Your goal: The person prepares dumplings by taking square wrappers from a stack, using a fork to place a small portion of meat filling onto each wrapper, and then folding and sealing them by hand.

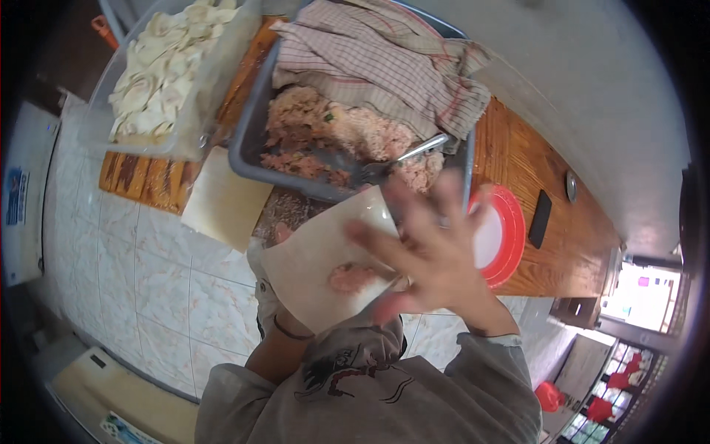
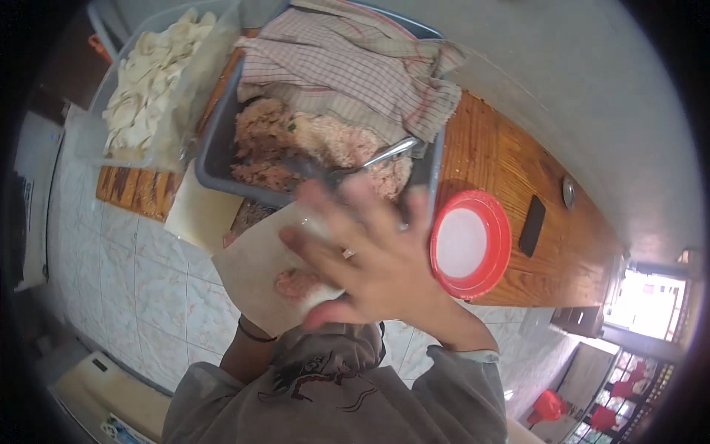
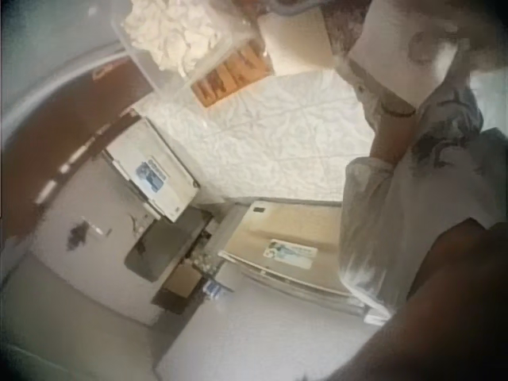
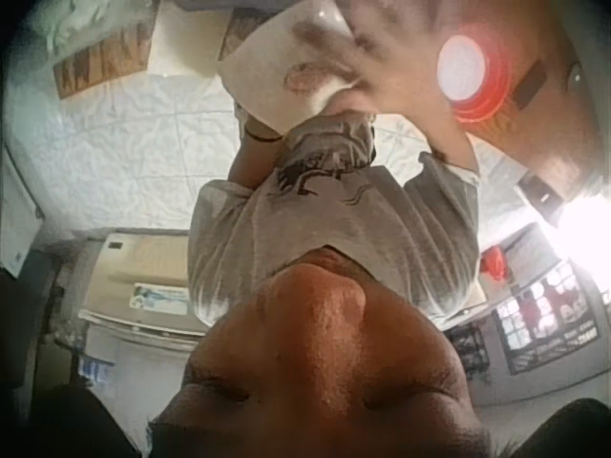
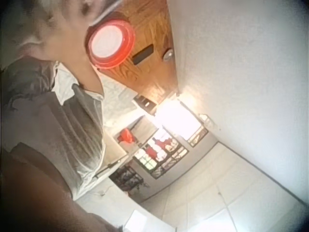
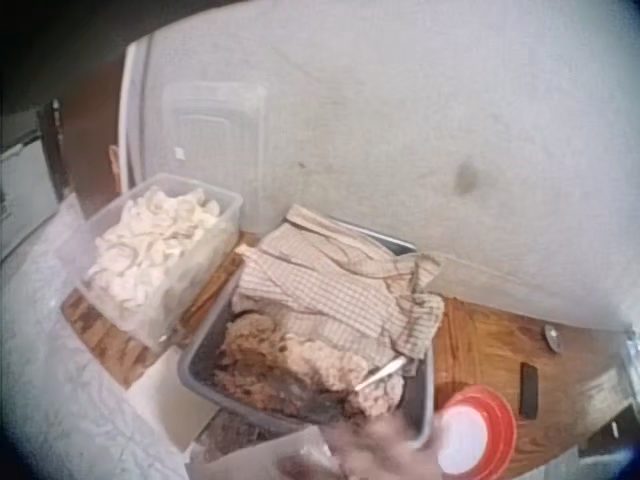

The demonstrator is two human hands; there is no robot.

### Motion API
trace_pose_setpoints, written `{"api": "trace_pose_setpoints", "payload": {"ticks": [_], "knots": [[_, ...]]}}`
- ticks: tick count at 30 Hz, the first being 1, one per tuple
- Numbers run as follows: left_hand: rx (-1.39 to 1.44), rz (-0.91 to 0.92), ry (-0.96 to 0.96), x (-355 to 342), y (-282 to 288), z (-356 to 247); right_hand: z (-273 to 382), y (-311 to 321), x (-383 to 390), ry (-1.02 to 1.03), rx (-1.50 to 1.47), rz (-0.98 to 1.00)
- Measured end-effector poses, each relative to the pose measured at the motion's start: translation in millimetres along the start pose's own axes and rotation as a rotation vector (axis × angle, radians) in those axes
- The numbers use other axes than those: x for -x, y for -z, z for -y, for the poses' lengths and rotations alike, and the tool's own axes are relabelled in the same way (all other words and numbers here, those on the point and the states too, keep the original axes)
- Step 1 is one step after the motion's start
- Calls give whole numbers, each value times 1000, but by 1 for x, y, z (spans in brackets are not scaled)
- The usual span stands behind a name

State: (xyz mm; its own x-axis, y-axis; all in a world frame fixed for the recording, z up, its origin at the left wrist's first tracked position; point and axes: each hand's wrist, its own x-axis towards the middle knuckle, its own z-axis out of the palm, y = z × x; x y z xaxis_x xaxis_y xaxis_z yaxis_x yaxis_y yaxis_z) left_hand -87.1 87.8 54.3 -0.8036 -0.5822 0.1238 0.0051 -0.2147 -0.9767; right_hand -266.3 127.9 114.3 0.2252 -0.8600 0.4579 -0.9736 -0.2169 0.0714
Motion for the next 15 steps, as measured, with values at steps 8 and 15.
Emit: {"api": "trace_pose_setpoints", "payload": {"ticks": [8, 15], "knots": [[-874, 153, 33, 5, -1, -6, 10, -10, -15, -4, -93, 133], [-1150, 201, 24, 9, 8, -41, 0, -4, -26, -660, -1027, 107]]}}
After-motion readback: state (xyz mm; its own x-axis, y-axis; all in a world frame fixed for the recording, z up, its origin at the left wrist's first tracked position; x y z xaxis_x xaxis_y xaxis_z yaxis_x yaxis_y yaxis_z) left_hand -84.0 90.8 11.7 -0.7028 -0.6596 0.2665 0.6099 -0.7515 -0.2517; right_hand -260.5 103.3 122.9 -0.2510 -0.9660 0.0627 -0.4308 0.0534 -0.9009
